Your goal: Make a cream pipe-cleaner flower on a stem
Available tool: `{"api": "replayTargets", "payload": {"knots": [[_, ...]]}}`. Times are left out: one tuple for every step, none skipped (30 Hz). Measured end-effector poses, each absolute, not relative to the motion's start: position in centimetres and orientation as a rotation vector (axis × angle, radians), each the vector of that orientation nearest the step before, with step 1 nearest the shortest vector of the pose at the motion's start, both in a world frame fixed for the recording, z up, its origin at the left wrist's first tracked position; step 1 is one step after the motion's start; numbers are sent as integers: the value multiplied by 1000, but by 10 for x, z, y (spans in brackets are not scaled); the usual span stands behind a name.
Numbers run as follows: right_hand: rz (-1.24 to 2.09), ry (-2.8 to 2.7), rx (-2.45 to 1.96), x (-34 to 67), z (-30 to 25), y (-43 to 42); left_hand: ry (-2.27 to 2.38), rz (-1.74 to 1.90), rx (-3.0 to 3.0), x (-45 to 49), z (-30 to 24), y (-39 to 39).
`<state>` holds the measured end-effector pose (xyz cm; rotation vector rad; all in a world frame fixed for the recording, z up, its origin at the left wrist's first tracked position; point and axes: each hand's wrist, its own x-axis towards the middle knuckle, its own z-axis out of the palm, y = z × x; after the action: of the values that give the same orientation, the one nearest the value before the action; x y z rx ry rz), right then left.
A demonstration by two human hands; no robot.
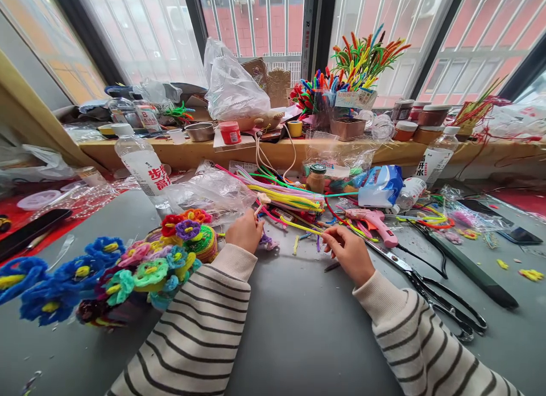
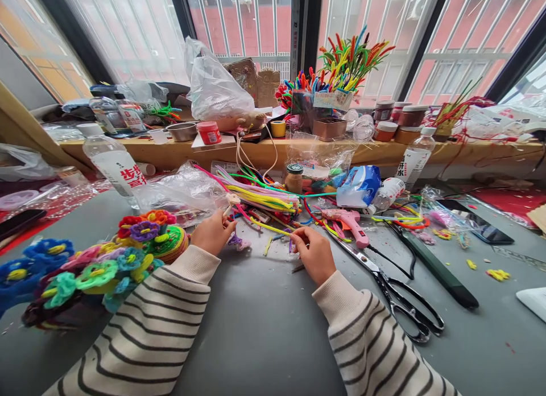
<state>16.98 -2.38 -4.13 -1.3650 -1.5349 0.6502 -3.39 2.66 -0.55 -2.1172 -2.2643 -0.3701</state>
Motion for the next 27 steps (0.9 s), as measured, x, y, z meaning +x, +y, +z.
{"api": "replayTargets", "payload": {"knots": [[653,-1534,-1369,173,-41,-25,-2255,-364,-2106,-33,-4,26],[652,-1533,-1372,176,-41,-26,-2241,-374,-2095,-33,-4,25],[648,-1533,-1374,178,-42,-26,-2220,-401,-2083,-32,-3,25],[642,-1534,-1374,180,-42,-26,-2191,-440,-2074,-31,-2,24],[636,-1546,-1374,181,-42,-26,-2156,-487,-2073,-30,-1,24],[626,-1568,-1373,181,-42,-25,-2112,-542,-2088,-29,-1,23],[611,-1601,-1370,181,-42,-25,-2059,-602,-2127,-28,0,22],[588,-1638,-1368,180,-41,-25,-2001,-656,-2187,-26,0,21],[561,-1680,-1363,178,-40,-26,-1932,-701,-2267,-24,0,20],[532,-1717,-1359,177,-39,-26,-1845,-739,-2361,-21,0,18],[505,-1745,-1355,175,-38,-27,-1748,-763,-2452,-19,0,17],[484,-1764,-1351,174,-37,-27,-1648,-770,-2530,-16,-1,16],[471,-1776,-1346,173,-36,-27,-1542,-775,-2596,-13,-3,14],[468,-1780,-1340,172,-36,-27,-1455,-766,-2636,-11,-4,13],[474,-1775,-1333,172,-35,-27,-1408,-751,-2661,-9,-6,12],[493,-1761,-1325,172,-35,-27,-1382,-722,-2685,-7,-8,12],[521,-1740,-1316,172,-35,-27,-1376,-682,-2705,-5,-9,11],[559,-1710,-1308,172,-35,-27,-1385,-644,-2721,-4,-10,10],[607,-1669,-1300,172,-35,-27,-1402,-611,-2741,-3,-11,10],[667,-1618,-1288,172,-36,-27,-1421,-590,-2770,-2,-11,9],[739,-1558,-1267,171,-36,-27,-1436,-588,-2811,-1,-11,8],[819,-1490,-1235,171,-36,-27,-1450,-607,-2855,0,-10,7],[903,-1421,-1192,170,-36,-27,-1462,-643,-2896,1,-9,6],[990,-1361,-1142,168,-36,-28,-1469,-690,-2930,2,-8,5],[1072,-1314,-1091,167,-36,-28,-1469,-739,-2957,3,-6,4],[1144,-1286,-1044,165,-36,-29,-1460,-786,-2981,4,-4,3],[1201,-1271,-1007,163,-35,-29,-1445,-830,-3008,6,-2,1]]}}
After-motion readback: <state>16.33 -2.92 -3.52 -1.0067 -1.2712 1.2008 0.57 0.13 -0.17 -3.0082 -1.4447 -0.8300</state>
